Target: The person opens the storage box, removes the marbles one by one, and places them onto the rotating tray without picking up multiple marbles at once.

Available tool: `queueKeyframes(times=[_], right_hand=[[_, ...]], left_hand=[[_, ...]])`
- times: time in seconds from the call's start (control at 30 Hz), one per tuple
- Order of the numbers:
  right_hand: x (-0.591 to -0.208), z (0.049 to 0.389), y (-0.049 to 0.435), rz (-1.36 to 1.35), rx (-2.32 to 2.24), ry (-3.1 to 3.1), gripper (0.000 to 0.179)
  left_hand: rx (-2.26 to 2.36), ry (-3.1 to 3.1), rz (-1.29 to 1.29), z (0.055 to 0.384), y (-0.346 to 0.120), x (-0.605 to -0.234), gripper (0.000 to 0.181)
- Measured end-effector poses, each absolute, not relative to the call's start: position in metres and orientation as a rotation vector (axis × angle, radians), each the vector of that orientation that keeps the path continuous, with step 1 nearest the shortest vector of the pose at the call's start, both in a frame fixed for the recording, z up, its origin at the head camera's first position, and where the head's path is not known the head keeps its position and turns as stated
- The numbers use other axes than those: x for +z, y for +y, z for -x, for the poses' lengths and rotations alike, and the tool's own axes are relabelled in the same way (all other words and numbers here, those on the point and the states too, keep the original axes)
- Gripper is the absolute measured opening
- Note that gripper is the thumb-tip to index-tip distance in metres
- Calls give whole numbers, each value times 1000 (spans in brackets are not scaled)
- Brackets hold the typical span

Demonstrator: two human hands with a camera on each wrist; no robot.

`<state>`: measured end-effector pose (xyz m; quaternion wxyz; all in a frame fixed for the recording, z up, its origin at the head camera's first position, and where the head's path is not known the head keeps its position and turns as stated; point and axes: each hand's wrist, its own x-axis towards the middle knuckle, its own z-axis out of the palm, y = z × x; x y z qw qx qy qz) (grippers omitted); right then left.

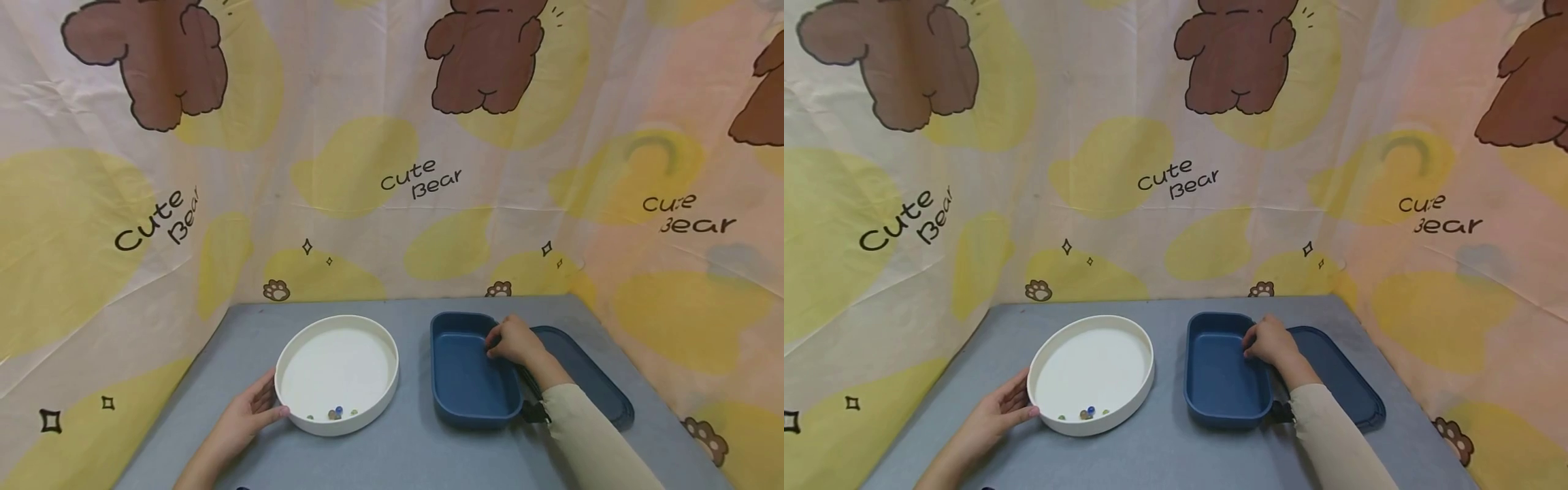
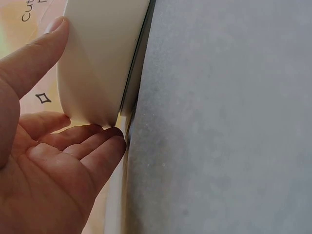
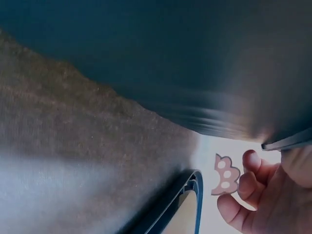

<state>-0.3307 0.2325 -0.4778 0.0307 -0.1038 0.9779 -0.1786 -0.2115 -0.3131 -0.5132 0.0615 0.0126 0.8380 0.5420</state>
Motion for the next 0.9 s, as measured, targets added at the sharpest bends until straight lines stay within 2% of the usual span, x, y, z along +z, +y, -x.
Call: queueKeyframes(times=[0.57, 0.9], right_hand=[[-471, 325, 219, 199, -395, 3011, 12], [-473, 329, 220, 252, -326, 3026, 16]], left_hand=[[1595, 2576, -51, 210, -314, -513, 102], [1583, 2591, -38, 209, -314, -512, 102]])
